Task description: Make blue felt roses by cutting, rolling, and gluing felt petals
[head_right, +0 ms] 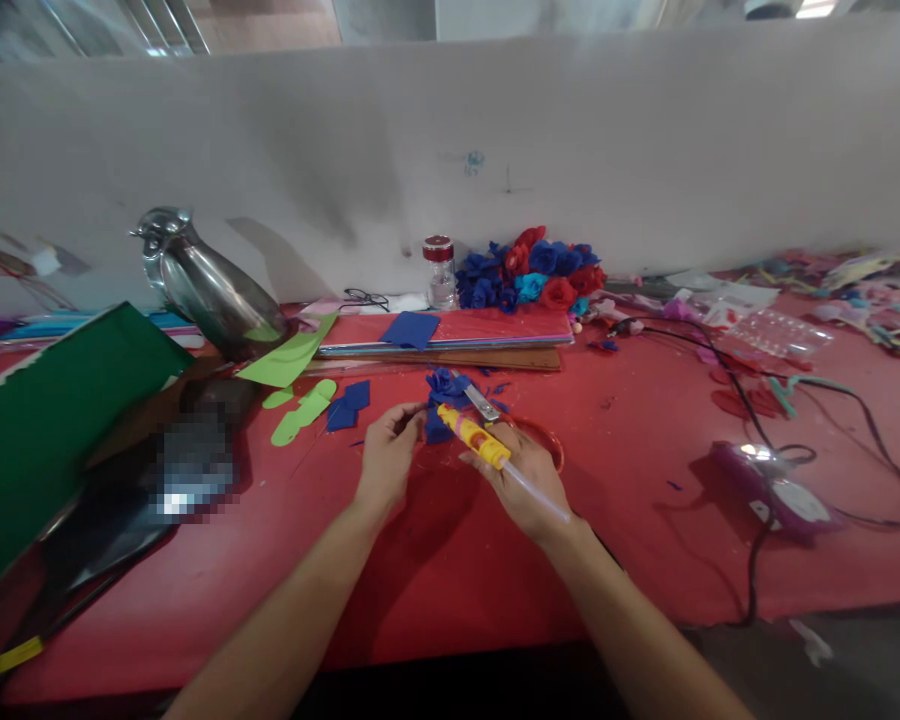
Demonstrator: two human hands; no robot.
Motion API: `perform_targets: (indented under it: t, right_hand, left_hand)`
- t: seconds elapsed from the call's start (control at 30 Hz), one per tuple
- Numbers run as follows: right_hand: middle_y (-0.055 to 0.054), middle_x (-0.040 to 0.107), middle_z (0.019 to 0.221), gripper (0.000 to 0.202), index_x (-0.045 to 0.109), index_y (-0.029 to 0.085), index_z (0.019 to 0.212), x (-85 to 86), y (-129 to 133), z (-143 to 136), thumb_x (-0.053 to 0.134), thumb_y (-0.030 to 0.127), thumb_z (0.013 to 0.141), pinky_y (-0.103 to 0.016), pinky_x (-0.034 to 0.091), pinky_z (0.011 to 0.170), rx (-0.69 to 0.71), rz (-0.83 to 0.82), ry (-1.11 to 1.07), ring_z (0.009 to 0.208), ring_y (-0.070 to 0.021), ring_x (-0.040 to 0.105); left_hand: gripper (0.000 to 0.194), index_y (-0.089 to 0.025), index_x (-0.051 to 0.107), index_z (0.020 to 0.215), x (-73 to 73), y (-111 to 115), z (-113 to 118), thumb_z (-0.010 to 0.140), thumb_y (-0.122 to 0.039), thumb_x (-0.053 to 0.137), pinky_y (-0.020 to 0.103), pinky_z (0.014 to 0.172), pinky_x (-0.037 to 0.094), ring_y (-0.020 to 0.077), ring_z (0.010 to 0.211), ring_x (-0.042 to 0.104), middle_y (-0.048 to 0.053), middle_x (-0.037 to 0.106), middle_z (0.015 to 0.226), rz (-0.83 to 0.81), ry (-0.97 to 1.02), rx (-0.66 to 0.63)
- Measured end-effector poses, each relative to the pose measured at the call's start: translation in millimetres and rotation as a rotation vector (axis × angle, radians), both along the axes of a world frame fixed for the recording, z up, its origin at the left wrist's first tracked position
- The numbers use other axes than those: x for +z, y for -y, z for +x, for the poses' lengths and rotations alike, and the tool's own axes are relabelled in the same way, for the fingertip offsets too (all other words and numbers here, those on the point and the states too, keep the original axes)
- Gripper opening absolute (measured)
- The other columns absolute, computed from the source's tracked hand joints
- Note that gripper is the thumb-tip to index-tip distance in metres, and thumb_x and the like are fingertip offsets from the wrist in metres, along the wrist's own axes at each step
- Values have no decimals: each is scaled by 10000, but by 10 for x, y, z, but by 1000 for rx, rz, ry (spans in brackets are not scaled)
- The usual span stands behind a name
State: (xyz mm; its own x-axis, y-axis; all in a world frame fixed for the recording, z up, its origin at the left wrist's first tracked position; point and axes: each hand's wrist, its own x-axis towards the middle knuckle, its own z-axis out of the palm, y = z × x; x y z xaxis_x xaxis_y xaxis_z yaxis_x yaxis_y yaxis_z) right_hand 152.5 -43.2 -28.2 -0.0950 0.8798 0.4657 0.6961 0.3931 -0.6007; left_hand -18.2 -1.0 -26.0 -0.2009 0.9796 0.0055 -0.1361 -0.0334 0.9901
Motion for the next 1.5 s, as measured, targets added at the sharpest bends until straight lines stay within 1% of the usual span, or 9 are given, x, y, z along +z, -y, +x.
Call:
perform_targets:
  t: [0.2, 0.37, 0.47, 0.73, 0.83, 1.0, 1.17, 1.33, 1.5]
  right_hand:
    - [-64, 675, 805, 198, 563, 213, 874, -78, 14, 43, 487, 392, 913, -335, 512, 640, 6, 30, 44, 739, -221, 661]
    - [-72, 687, 832, 189, 583, 216, 910, -113, 31, 64, 493, 381, 918, -326, 510, 652, 17, 42, 65, 763, -226, 674]
    - [-75, 696, 845, 217, 592, 218, 907, -111, 36, 63, 490, 409, 920, -322, 516, 657, 24, 42, 85, 770, -226, 680]
    - [-75, 713, 847, 263, 599, 230, 906, -109, 16, 64, 489, 468, 911, -328, 525, 642, 7, 31, 125, 762, -233, 689]
    - [-85, 711, 858, 283, 600, 221, 908, -125, 8, 62, 479, 476, 917, -333, 529, 649, 1, 59, 114, 763, -234, 689]
    - [-91, 711, 883, 293, 610, 220, 949, -134, 2, 53, 486, 483, 913, -345, 536, 665, -4, 57, 108, 786, -242, 691]
    - [-90, 704, 871, 310, 608, 213, 955, -122, 0, 44, 469, 489, 922, -344, 534, 682, -4, 57, 106, 797, -242, 689]
    - [-91, 703, 871, 323, 613, 206, 948, -120, -3, 42, 467, 493, 922, -335, 528, 667, -12, 70, 110, 786, -237, 683]
    - [-79, 700, 850, 308, 609, 205, 944, -120, -7, 40, 464, 476, 926, -328, 520, 654, -7, 78, 125, 775, -230, 678]
  left_hand:
    - [106, -172, 716, 767, 7, -17, -9, 689, -203, 652, 227, 637, 427, 116, 634, 525, 5, 650, 671, -7, 0, 23]
    - [103, -170, 707, 760, 1, -23, -14, 685, -211, 650, 222, 617, 404, 107, 619, 511, -2, 636, 665, -20, 44, 22]
    - [115, -170, 703, 765, -5, -27, -13, 674, -224, 660, 219, 597, 388, 103, 608, 503, -10, 620, 657, -40, 69, 27]
    - [75, -174, 699, 738, 1, -26, -11, 676, -208, 674, 228, 635, 406, 105, 629, 512, -5, 626, 664, -39, 104, 5]
    - [91, -173, 704, 749, -8, -23, -12, 674, -218, 679, 227, 626, 403, 107, 627, 509, 0, 634, 667, -33, 91, -8]
    - [113, -170, 709, 770, -31, -19, 4, 676, -209, 660, 224, 625, 396, 106, 632, 510, 2, 647, 689, -39, 81, -21]
    - [84, -169, 699, 741, -37, -21, 17, 677, -182, 646, 226, 640, 409, 105, 625, 515, -7, 632, 657, -42, 70, -25]
    - [99, -158, 692, 752, -33, -21, 12, 680, -176, 625, 230, 641, 418, 103, 611, 511, -15, 615, 635, -42, 34, -24]
    - [117, -160, 699, 775, -46, -13, 13, 689, -173, 620, 240, 668, 439, 111, 642, 540, -8, 637, 662, -31, -14, -32]
